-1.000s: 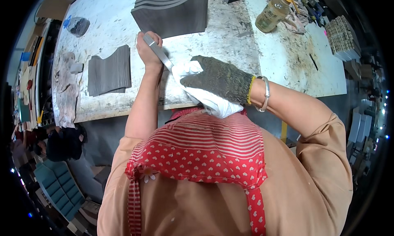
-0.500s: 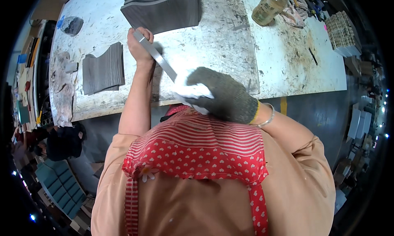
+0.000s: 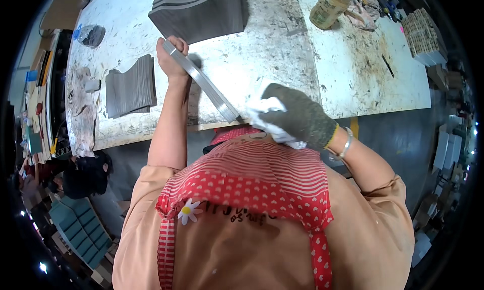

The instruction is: Wiping and cleaning a stack of curved grey tiles using a cloth and a bottle of cleaning liquid.

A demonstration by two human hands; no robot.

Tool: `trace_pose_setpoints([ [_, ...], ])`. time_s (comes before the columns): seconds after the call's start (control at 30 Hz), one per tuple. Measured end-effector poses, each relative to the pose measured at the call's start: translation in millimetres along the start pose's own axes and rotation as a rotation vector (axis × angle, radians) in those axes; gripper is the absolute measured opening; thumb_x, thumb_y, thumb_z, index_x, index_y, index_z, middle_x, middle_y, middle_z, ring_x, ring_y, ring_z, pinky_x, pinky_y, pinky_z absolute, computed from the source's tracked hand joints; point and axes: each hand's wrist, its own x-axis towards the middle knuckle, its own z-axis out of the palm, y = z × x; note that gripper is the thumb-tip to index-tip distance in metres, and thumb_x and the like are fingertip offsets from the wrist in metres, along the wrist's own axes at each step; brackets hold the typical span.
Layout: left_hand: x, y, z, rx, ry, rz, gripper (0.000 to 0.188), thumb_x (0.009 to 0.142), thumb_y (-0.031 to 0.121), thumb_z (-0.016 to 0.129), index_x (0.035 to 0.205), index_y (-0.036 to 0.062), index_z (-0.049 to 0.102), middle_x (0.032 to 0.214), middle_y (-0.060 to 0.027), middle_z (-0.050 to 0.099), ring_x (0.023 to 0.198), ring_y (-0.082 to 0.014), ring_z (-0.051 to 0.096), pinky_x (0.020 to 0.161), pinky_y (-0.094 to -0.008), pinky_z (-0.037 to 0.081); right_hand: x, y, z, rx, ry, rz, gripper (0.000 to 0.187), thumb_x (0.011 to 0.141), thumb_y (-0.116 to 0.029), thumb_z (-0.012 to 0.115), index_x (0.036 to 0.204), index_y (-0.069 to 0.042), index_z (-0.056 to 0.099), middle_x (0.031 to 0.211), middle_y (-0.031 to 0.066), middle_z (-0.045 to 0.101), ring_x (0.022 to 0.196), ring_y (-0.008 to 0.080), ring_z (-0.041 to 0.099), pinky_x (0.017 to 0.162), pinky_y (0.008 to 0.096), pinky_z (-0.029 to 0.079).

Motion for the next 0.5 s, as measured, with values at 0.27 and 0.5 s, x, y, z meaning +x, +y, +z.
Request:
trace_pose_setpoints([
  [0.27, -0.8, 0.0, -1.1, -0.043, -0.027, -0.018, 0.048, 0.101, 0.031, 0.026, 0.061, 0.0084, 0.039, 0.056, -0.0062, 0.042, 0.051, -0.0165, 0.041, 0.051, -0.0287, 0.037, 7.0, -27.3, 17.9, 0.068, 0.037, -0.187, 0.043, 0.089, -0.036, 0.066, 0.117, -0.007, 0.052, 0.089, 0.0108, 0.065, 0.076, 0.017, 0.064, 0.071, 0.0339, 0.052],
  [0.5, -1.9, 0.9, -3.9, 0.037, -0.073, -0.009, 0.046, 0.101, 0.032, 0.029, 0.063, 0.0087, 0.037, 0.058, -0.0059, 0.039, 0.054, -0.0167, 0.04, 0.051, -0.0284, 0.032, 10.8, -15.3, -12.6, 0.23, 0.077, 0.043, 0.04, 0.085, -0.025, 0.075, 0.114, -0.005, 0.056, 0.096, 0.0065, 0.067, 0.088, 0.0138, 0.064, 0.076, 0.0268, 0.053],
])
